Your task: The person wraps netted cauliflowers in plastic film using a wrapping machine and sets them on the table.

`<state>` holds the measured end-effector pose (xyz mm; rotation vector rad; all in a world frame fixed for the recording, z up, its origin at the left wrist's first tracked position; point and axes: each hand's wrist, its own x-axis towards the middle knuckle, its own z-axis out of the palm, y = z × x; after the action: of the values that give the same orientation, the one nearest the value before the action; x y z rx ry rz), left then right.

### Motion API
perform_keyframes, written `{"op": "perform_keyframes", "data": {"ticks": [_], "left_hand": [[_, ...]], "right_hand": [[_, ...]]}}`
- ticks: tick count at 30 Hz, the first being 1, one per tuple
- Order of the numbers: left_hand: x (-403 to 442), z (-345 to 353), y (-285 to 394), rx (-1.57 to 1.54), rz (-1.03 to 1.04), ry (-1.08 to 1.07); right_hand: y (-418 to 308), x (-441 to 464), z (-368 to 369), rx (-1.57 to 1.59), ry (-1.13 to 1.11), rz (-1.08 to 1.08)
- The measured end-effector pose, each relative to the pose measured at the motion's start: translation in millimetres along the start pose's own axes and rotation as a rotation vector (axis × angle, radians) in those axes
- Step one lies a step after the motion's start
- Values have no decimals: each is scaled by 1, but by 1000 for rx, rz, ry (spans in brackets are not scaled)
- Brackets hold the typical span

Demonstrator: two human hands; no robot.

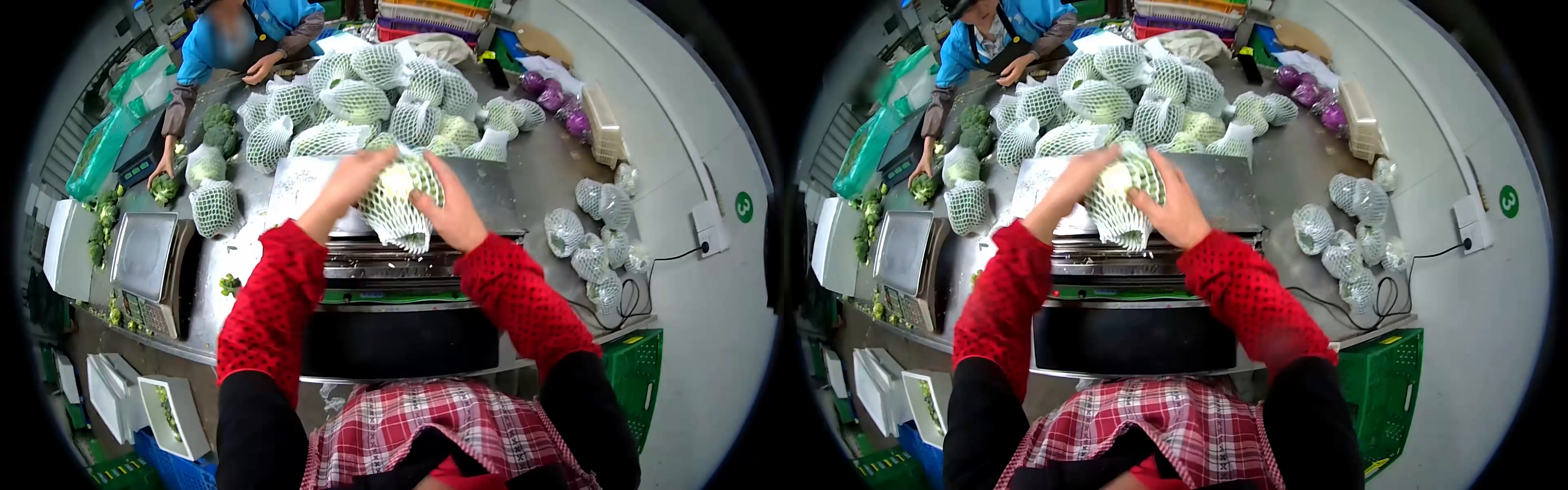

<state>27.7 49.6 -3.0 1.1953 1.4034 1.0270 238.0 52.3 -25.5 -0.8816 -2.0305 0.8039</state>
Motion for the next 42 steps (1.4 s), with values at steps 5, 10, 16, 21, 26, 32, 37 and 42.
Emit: {"op": "perform_keyframes", "data": {"ticks": [5, 10, 16, 21, 26, 32, 37, 42], "left_hand": [[15, 34, -44, -191, 41, 221], [-91, -29, -48, 1013, 137, 396], [-121, -10, -46, 1200, -136, 92], [-129, -19, -75, 693, -35, 225], [-128, -15, -68, 810, 14, 200], [-188, -45, -16, -301, -422, -93], [-103, -44, 49, -730, 455, 271], [28, -16, -46, -8, 184, 105]], "right_hand": [[21, -19, -10, 20, 102, 176], [2, -86, -130, -505, -23, 412], [22, -104, -106, -813, -278, 557], [40, -121, -111, -723, -57, 478], [40, -115, -110, -661, -267, 576], [-38, -111, -146, 396, -363, 1071], [-73, -4, -126, 1266, 121, 260], [71, 29, -44, 763, 160, 417]]}}
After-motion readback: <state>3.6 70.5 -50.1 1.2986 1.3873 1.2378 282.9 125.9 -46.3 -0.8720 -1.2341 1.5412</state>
